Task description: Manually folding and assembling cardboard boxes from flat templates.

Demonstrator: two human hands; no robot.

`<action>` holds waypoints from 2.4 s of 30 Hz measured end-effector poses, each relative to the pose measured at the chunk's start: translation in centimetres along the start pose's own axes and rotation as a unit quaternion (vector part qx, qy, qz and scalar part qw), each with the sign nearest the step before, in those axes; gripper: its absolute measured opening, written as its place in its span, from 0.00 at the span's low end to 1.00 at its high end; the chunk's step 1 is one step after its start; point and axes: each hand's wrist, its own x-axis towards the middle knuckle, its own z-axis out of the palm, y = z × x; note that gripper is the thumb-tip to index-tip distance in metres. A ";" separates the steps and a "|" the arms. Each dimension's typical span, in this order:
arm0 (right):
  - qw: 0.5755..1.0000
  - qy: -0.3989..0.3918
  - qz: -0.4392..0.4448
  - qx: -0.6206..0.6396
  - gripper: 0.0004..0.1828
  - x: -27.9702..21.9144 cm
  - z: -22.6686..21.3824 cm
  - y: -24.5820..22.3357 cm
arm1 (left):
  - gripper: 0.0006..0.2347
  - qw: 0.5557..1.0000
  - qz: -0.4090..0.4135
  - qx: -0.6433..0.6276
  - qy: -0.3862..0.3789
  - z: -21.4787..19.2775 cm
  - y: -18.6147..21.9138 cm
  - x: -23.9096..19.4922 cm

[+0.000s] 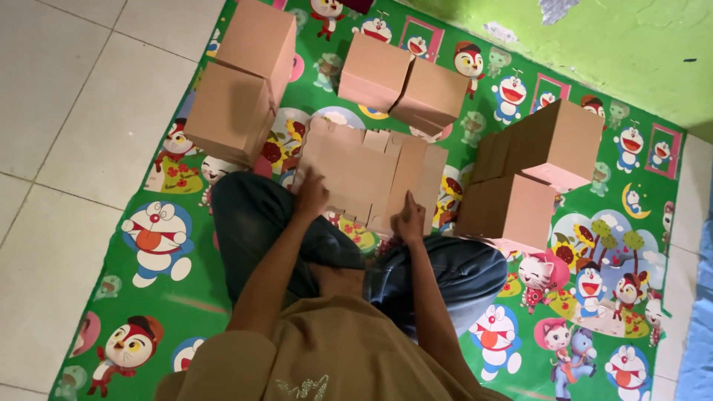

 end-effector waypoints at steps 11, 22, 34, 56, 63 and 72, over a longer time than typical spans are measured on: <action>1.000 0.003 0.013 -0.009 0.50 -0.2 0.1 0.7 | 0.36 0.987 -0.160 0.017 -0.021 -2.3 1.3 0.5; 1.000 0.000 0.010 -0.007 0.49 -0.4 -0.3 0.0 | 0.12 0.979 -0.016 -0.185 0.082 -3.2 1.6 -0.5; 1.000 0.011 -0.012 -0.004 0.50 -1.0 -0.6 0.0 | 0.52 0.913 0.198 0.096 -0.345 -2.4 -5.0 8.1; 0.999 0.036 0.003 -0.008 0.51 -0.4 1.7 2.3 | 0.44 0.975 0.049 0.012 -0.218 -1.9 -4.4 7.5; 0.999 0.034 0.000 -0.005 0.51 -0.2 2.3 2.6 | 0.40 0.983 -0.003 -0.030 -0.180 -2.2 -2.9 3.2; 0.999 0.043 0.006 0.007 0.52 0.4 2.7 3.4 | 0.39 0.927 -0.159 -0.275 -0.199 -2.1 2.8 2.4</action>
